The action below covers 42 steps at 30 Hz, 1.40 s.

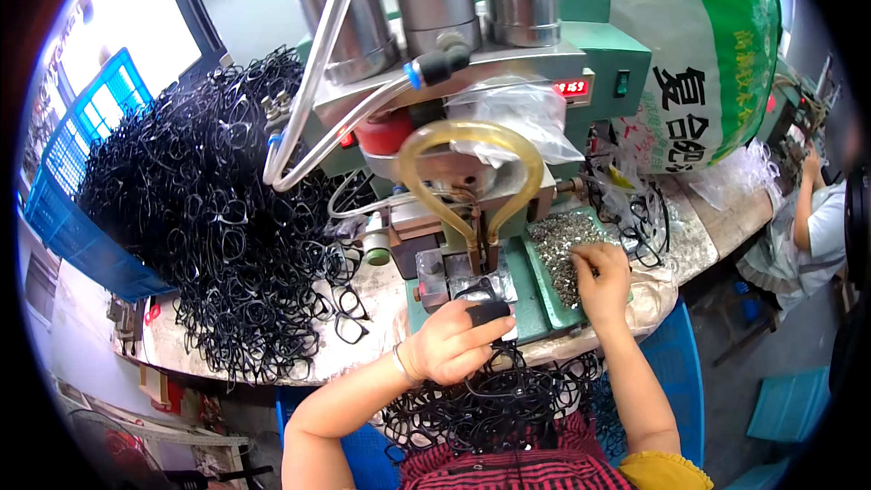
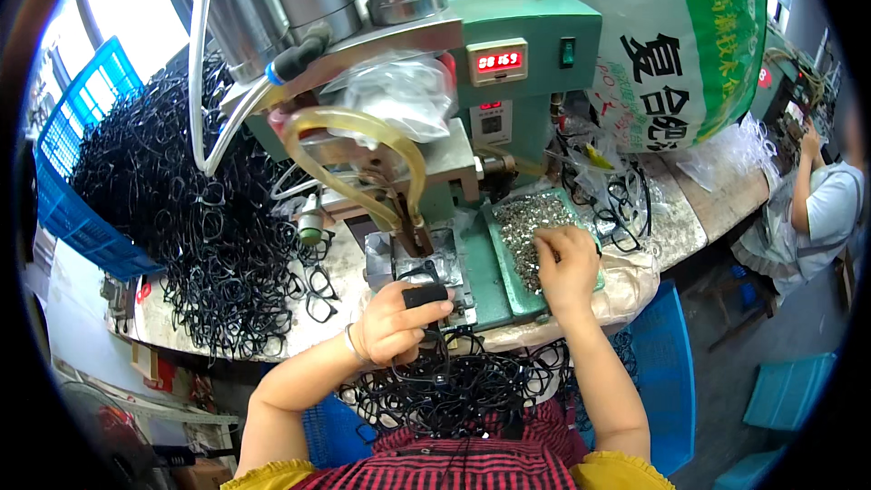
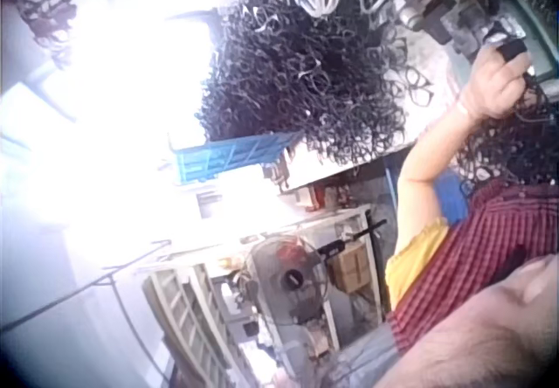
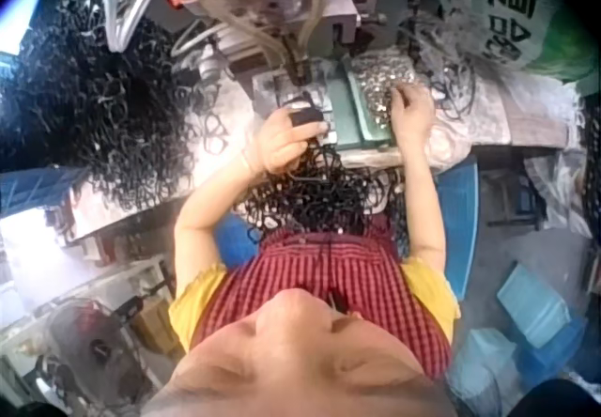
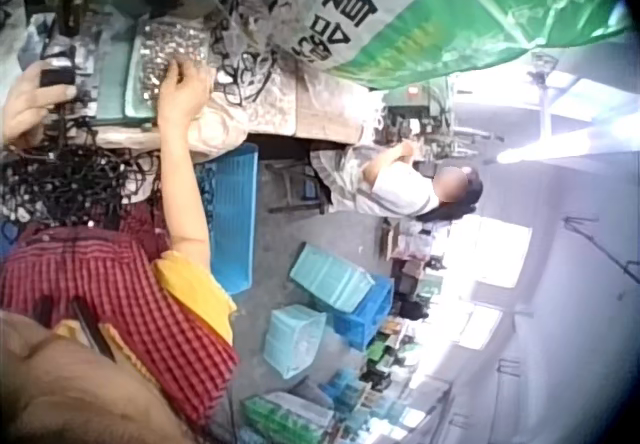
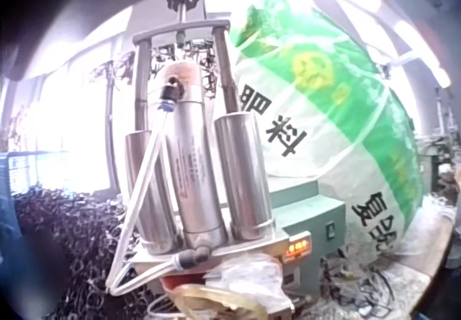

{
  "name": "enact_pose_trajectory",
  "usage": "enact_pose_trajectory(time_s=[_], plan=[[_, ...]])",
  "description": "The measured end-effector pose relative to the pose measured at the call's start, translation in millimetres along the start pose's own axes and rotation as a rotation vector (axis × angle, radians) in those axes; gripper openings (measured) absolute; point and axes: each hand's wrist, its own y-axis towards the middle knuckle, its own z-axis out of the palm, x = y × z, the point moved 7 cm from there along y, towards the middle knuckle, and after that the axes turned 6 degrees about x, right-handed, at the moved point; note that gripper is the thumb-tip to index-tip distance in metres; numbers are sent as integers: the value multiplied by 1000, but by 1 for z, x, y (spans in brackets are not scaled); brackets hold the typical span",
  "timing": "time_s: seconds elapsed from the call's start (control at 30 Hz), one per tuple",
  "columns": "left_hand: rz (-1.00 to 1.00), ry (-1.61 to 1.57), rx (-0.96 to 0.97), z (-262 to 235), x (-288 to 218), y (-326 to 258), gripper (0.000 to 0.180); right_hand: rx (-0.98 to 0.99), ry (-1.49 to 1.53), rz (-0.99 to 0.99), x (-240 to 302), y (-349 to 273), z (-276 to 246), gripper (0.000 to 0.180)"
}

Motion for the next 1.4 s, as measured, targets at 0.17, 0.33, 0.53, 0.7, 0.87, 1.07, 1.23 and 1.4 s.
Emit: enact_pose_trajectory(time_s=[0.17,0.33,0.53,0.7,0.87,1.07,1.23,1.4], plan=[[71,152,-24,1,-3,-2,14,207,-278,-324,39,2,34,8],[-192,276,14,1,-17,-13,17,105,-107,-239,13,11,27,18],[-872,774,-620,-89,-52,-119,32,-204,765,570,-82,-50,2,14],[-1294,825,-389,-157,9,-163,35,-84,774,455,-34,-12,36,15],[-1654,890,-17,-118,66,-211,68,-32,629,277,2,-3,31,13],[-1586,564,-500,-58,73,-234,69,-67,288,240,-14,-31,-9,10],[-1792,689,-372,-106,18,-208,53,-110,307,348,-41,-69,-52,11],[-1779,756,-54,-75,50,-266,33,142,439,39,58,-19,-30,13]])
